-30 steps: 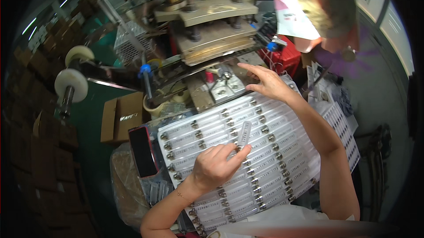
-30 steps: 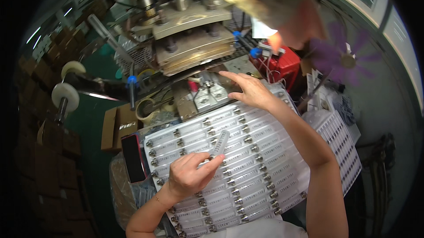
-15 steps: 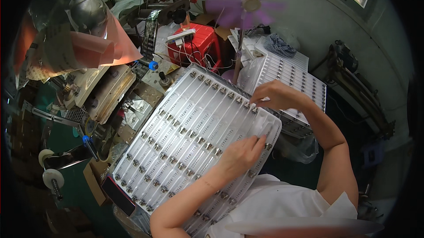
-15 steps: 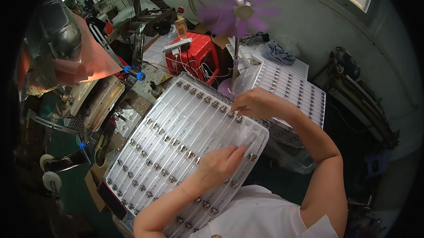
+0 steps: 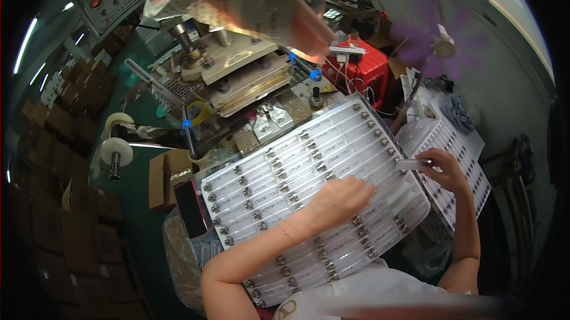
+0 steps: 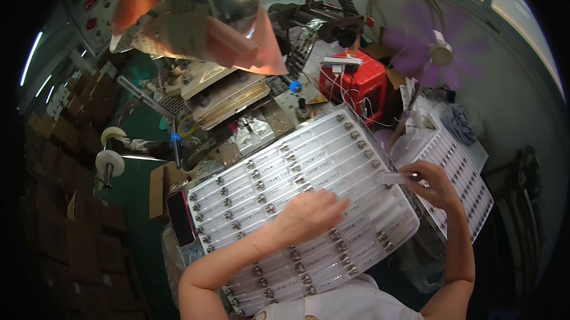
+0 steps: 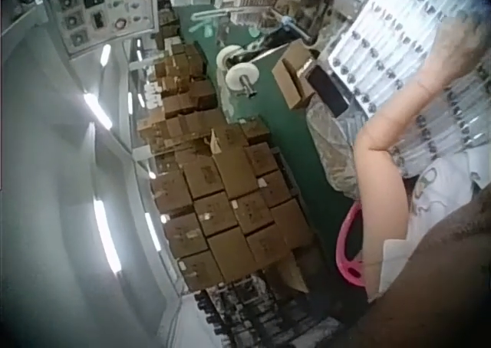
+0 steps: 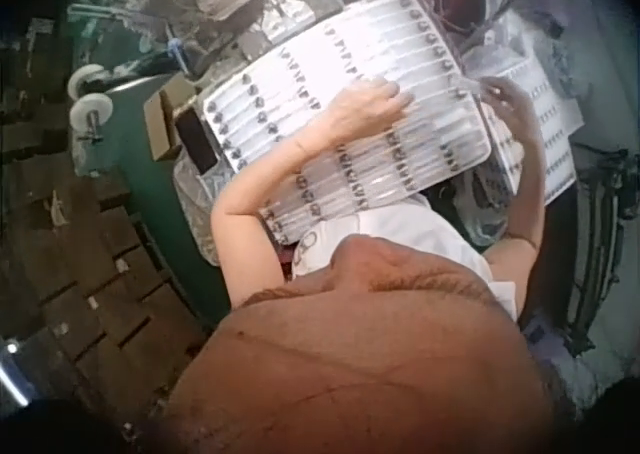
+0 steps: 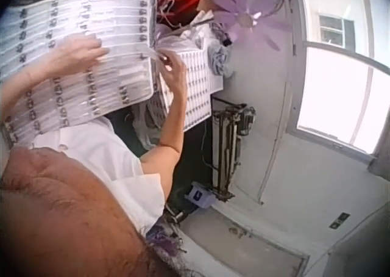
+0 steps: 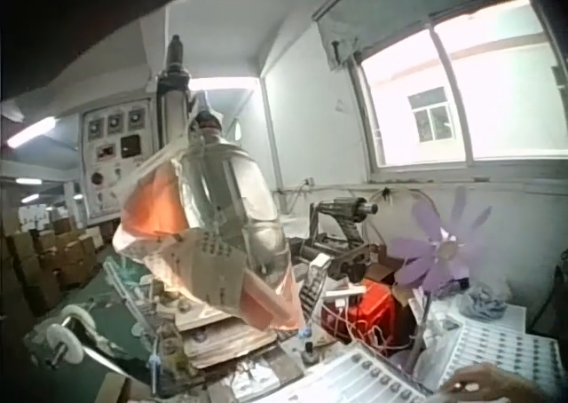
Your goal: The person is assembling small electronic components by placing them into a tray.
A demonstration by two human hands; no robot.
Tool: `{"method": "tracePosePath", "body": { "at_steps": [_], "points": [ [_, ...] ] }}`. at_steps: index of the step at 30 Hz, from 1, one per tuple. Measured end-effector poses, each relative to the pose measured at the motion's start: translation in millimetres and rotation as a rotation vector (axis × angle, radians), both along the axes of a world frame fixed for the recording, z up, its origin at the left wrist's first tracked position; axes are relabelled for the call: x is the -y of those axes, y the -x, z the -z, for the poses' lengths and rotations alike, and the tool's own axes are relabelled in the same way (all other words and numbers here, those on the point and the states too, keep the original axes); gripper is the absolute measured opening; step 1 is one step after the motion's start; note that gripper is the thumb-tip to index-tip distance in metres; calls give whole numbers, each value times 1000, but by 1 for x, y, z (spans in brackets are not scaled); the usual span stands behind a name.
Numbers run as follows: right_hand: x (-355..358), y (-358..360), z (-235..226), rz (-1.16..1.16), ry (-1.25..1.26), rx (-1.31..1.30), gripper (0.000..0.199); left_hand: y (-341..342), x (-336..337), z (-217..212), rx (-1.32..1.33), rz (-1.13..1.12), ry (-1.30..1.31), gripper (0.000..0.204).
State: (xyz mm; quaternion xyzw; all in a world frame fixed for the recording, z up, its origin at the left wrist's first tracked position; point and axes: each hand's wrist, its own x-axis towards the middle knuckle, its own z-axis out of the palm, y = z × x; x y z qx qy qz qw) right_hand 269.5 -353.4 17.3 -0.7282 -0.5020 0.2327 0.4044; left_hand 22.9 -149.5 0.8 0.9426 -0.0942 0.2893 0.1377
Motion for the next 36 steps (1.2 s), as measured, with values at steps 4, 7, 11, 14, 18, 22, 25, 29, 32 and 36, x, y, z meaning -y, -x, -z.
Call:
{"method": "tracePosePath", "body": {
  "at_steps": [4,7,11,14,18,22,25,29,32,36],
  "points": [
    [-45,-7,-3,77,-140,29,34,27,-110,-10,76,-436,-212,19],
    [-119,13,-6,71,-220,-104,31,32,-165,0,155,-634,-275,22],
    [-217,49,5,-26,-383,303,31,25,-198,17,113,-741,-450,26],
    [-273,82,14,-134,-626,546,29,28,-174,14,124,-635,-512,28],
    [-311,121,32,-185,-658,916,32,72,-110,13,196,-475,-477,27],
    [-326,128,38,-221,-591,881,40,113,-74,20,168,-415,-375,27],
    [-336,122,37,-201,-484,754,48,122,-69,28,168,-430,-307,29],
    [-344,115,39,-226,-252,502,51,124,-72,28,167,-441,-219,31],
    [-346,112,42,-256,-268,532,56,126,-73,26,146,-445,-183,31],
    [-344,113,39,-252,-187,432,55,126,-72,28,167,-449,-160,29]
  ]
}}
